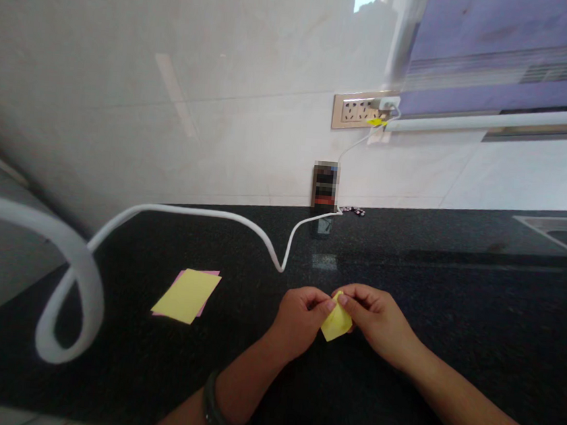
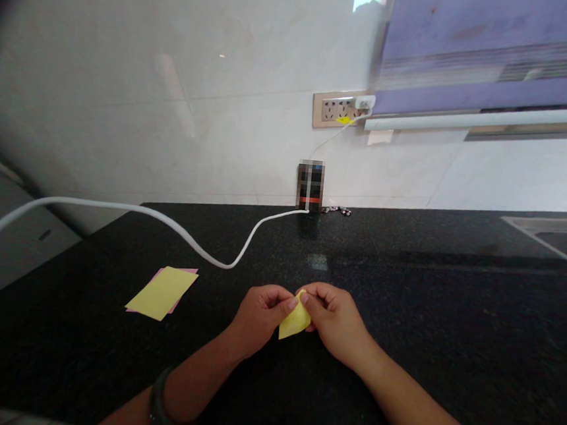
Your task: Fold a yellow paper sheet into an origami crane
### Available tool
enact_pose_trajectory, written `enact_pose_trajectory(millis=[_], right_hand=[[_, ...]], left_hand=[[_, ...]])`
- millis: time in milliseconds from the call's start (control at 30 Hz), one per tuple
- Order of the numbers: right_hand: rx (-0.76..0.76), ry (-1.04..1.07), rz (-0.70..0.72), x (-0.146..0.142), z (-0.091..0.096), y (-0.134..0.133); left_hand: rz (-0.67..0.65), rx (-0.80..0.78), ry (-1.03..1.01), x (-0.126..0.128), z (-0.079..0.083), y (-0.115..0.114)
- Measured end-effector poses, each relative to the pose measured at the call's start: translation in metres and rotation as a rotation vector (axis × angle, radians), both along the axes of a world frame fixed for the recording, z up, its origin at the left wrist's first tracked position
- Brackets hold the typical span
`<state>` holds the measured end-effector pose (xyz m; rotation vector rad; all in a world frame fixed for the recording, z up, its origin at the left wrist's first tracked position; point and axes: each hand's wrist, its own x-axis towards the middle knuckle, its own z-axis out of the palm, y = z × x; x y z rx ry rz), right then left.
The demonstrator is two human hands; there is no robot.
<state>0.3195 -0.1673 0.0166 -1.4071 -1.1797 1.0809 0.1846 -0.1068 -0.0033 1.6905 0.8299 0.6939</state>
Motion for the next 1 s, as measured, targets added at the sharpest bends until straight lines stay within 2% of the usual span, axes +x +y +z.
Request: enact_pose_trajectory(millis=[367,567,733,900,1000], right_hand=[[0.012,0.028,-0.003,-0.001,0.001,-0.002],[0.024,0.024,0.001,-0.001,0.002,-0.002],[0.035,0.02,-0.015,0.002,0.0,0.0],[0.039,0.032,-0.024,0.004,-0.003,0.001],[0.053,0.027,-0.039,0.004,-0.004,0.001]], left_hand=[[-0.009,-0.051,-0.03,-0.001,0.008,-0.002],[0.029,-0.113,-0.027,0.0,0.011,-0.005],[-0.014,-0.167,-0.112,0.001,0.008,-0.003],[-0.042,-0.292,-0.155,0.002,0.01,-0.002],[-0.063,-0.276,-0.12,0.002,0.01,-0.002]])
